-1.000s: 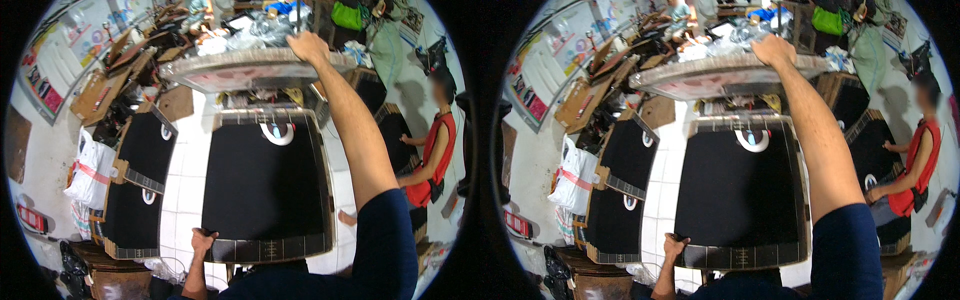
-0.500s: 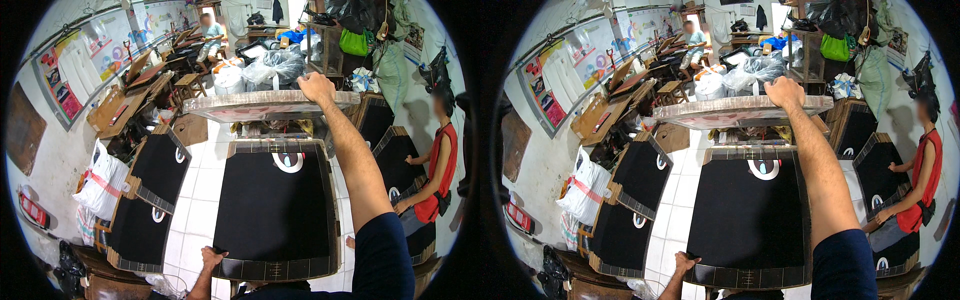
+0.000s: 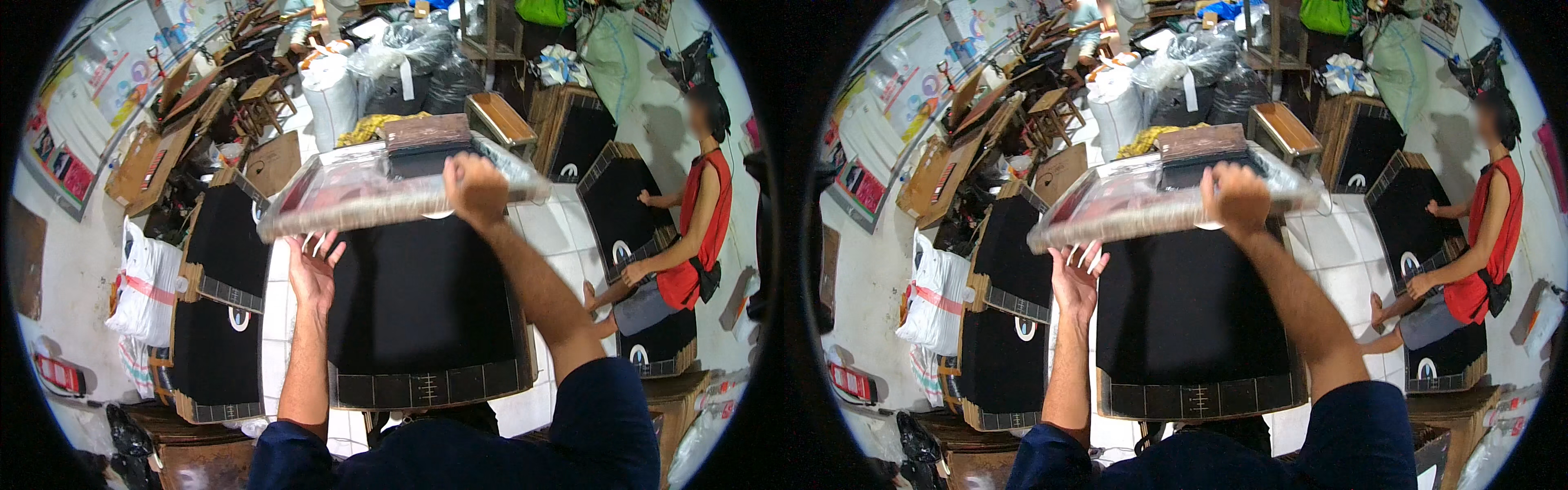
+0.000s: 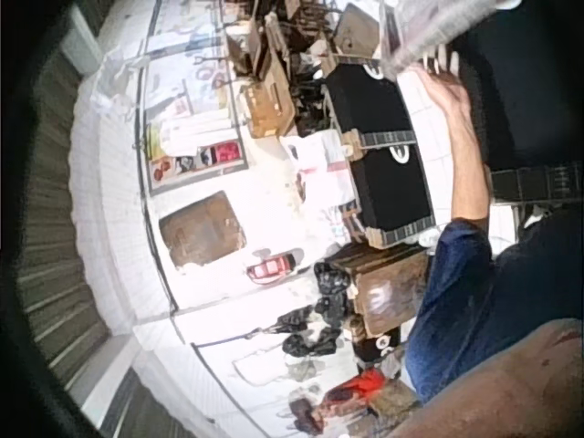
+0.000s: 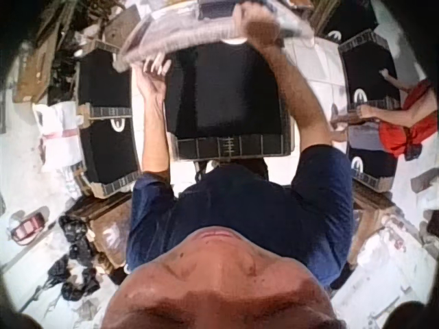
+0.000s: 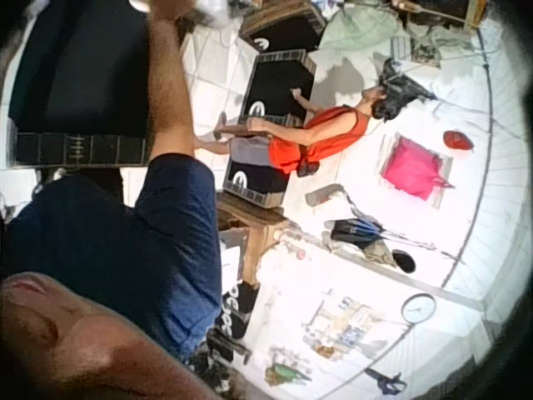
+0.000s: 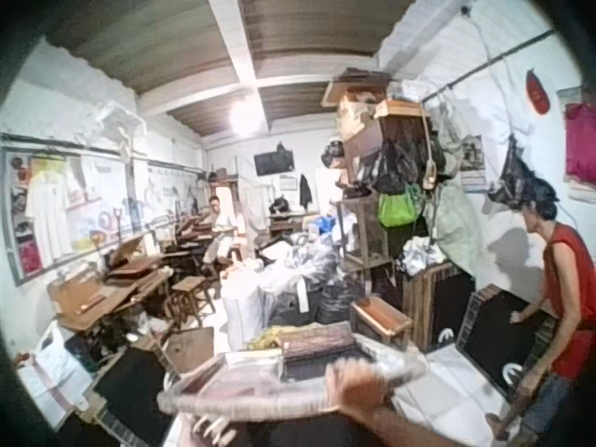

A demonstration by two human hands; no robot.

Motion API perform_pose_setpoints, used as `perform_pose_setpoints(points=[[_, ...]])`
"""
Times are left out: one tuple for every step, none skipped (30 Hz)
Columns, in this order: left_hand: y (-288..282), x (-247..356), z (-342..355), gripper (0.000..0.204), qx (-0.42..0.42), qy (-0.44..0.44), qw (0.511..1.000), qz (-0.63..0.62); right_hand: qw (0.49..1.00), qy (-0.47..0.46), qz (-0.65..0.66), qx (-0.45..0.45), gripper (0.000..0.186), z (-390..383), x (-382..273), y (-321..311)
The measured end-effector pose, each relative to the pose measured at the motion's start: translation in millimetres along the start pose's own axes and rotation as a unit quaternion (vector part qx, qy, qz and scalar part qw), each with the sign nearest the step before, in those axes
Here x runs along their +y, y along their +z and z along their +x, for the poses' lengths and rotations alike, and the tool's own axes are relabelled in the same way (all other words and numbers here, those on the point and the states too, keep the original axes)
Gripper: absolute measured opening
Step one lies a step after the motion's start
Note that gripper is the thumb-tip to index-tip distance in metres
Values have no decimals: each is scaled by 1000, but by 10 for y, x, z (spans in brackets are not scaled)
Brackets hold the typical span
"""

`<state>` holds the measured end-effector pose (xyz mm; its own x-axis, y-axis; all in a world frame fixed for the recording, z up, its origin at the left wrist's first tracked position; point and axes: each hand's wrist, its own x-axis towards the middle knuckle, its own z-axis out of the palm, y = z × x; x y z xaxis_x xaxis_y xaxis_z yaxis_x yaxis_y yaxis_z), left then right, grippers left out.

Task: The person performs manual screen printing on black fabric. They align a screen, use a squeegee to pull ink across the mesh, lift the screen to reveal a printed logo, and repeat the process on successive pieces.

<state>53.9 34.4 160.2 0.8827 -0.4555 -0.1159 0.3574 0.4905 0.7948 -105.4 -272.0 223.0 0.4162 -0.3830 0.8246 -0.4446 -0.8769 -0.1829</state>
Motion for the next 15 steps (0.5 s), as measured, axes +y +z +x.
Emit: perform_pose_setpoints(points=[[11,-117,48,73,22,6,1000,-14,998,-13,55,28,19,-381,49,30],[-73,-306,-7,72,66,-33,997,15,998,20,62,-22,18,-813,60,30],[-235,-480,-50,70,77,-107,989,60,991,64,75,-88,18,-1201,33,45],[-413,-700,-90,68,142,-174,973,56,979,98,128,-126,20,-1537,38,52],[-590,-907,-129,65,194,-215,955,64,956,158,132,-209,25,-1786,61,91],[-739,-1093,-158,65,230,-235,940,92,962,136,136,-193,28,-1915,150,185],[-867,-1213,-179,63,230,-247,938,75,950,161,133,-234,32,-2003,238,271],[-983,-1261,-240,64,187,-258,941,115,961,132,128,-205,35,-1995,350,404],[-1066,-1264,-282,62,131,-283,923,227,965,124,123,-198,38,-1896,497,594],[-1074,-1314,-339,60,113,-278,890,344,967,115,120,-191,42,-1747,645,818],[-1067,-1312,-392,60,127,-255,826,486,972,101,113,-182,48,-1575,776,1042],[-1009,-1372,-448,53,97,-97,667,732,978,78,108,-162,55,-1381,911,1292],[-944,-1427,-504,56,50,-36,649,758,976,72,110,-172,64,-1174,1032,1549],[-870,-1532,-511,63,-11,111,632,767,979,42,98,-175,71,-967,1142,1799],[-809,-1642,-503,71,-67,225,574,785,979,22,90,-184,77,-761,1230,2043]])
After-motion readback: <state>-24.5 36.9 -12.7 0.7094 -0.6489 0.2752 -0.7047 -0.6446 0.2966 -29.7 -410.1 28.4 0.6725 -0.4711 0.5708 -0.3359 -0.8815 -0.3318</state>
